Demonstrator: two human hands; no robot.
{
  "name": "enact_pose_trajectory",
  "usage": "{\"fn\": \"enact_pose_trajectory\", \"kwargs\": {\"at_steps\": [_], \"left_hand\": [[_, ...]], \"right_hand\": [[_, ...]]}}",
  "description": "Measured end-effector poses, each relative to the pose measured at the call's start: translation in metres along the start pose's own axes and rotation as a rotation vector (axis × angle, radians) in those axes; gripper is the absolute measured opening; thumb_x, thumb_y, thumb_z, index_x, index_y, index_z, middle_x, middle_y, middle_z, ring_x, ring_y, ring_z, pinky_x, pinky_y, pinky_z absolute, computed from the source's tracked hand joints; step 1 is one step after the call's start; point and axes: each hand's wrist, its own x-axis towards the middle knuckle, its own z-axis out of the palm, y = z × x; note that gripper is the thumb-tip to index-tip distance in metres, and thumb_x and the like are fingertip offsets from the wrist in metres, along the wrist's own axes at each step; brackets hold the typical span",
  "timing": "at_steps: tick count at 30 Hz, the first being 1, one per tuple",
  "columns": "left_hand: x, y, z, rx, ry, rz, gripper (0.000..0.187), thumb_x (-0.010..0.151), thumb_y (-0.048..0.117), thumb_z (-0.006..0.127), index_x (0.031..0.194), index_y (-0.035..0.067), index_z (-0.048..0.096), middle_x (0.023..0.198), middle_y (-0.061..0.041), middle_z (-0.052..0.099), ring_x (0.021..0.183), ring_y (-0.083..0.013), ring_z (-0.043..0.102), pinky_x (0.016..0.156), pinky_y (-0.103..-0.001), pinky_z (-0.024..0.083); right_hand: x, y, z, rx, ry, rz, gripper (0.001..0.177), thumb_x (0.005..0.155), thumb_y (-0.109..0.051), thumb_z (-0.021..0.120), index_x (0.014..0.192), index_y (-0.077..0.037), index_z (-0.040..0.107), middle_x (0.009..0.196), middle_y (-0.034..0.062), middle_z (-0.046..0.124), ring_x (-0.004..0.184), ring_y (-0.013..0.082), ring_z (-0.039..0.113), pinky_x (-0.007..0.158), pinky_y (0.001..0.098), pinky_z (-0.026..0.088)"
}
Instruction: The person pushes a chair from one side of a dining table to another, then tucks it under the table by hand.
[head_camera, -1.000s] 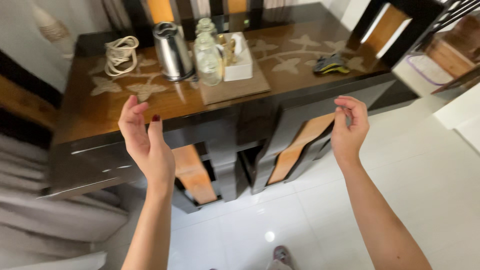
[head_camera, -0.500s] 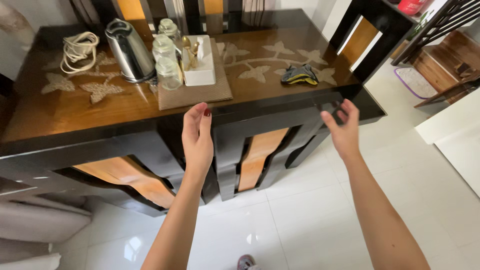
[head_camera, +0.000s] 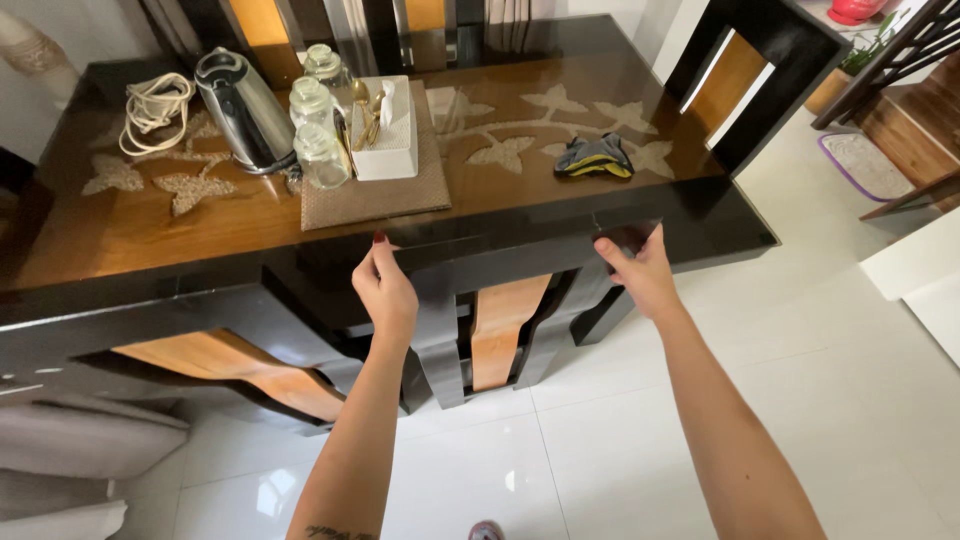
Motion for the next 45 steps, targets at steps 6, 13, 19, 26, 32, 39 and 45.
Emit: {"fn": "enact_pose_trajectory", "kwargs": {"at_steps": [6,13,19,26,32,39,45], "left_hand": [[0.003,0.001,0.002,0.055,-0.016,0.101,0.040,0.104,0.020,0.047,0.072,-0.003,0.045,0.062,0.001,0.033,0.063,-0.0081,0.029,0.053,-0.033,0.024],[0.018,0.000,-0.013,0.040,-0.025,0.100,0.038,0.102,0.017,0.046,0.070,-0.003,0.043,0.059,0.000,0.034,0.060,-0.0079,0.029,0.053,-0.034,0.023],[0.032,-0.010,-0.030,0.020,-0.048,0.121,0.039,0.102,0.017,0.047,0.070,-0.004,0.044,0.059,0.000,0.037,0.062,-0.0084,0.031,0.055,-0.034,0.025],[0.039,-0.020,-0.046,0.022,-0.041,0.115,0.039,0.103,0.020,0.045,0.074,-0.004,0.055,0.061,0.001,0.044,0.064,-0.0083,0.037,0.057,-0.032,0.030],[0.037,-0.017,-0.044,-0.005,0.005,0.019,0.039,0.103,0.021,0.048,0.070,-0.001,0.048,0.060,0.004,0.035,0.062,-0.0074,0.029,0.055,-0.032,0.023],[0.032,-0.011,-0.042,0.017,0.068,0.015,0.039,0.102,0.019,0.050,0.068,0.003,0.039,0.062,0.005,0.033,0.063,-0.0064,0.029,0.056,-0.032,0.026],[0.021,-0.005,-0.046,-0.057,0.072,-0.074,0.042,0.101,0.019,0.050,0.064,0.001,0.042,0.058,0.004,0.033,0.058,-0.0080,0.027,0.053,-0.032,0.021]], "right_hand": [[0.005,0.005,0.001,-0.068,0.057,-0.014,0.086,0.076,-0.044,0.084,0.140,-0.013,0.037,0.138,0.0055,0.056,0.124,0.0183,0.058,0.063,0.0304,0.057],[-0.012,-0.006,0.022,-0.137,0.117,-0.048,0.084,0.077,-0.047,0.083,0.138,-0.009,0.041,0.129,0.0076,0.063,0.109,0.0189,0.063,0.060,0.0277,0.055],[-0.029,-0.006,0.044,-0.013,0.117,-0.286,0.078,0.084,-0.039,0.087,0.137,-0.004,0.043,0.131,0.0105,0.062,0.123,0.0199,0.058,0.101,0.0338,0.049],[-0.041,-0.003,0.057,-0.056,0.163,-0.174,0.076,0.079,-0.037,0.089,0.131,-0.002,0.045,0.119,0.0112,0.065,0.113,0.0220,0.061,0.103,0.0367,0.049],[-0.043,-0.006,0.057,0.014,0.141,-0.211,0.077,0.079,-0.037,0.088,0.133,-0.004,0.044,0.125,0.0065,0.062,0.119,0.0187,0.058,0.104,0.0357,0.046],[-0.042,-0.005,0.056,-0.006,0.158,-0.180,0.076,0.079,-0.036,0.088,0.133,-0.005,0.045,0.123,0.0069,0.063,0.118,0.0194,0.058,0.104,0.0362,0.047],[-0.056,-0.012,0.052,-0.034,0.140,-0.180,0.079,0.080,-0.037,0.088,0.137,-0.005,0.043,0.131,0.0082,0.061,0.125,0.0215,0.056,0.108,0.0374,0.045]]}}
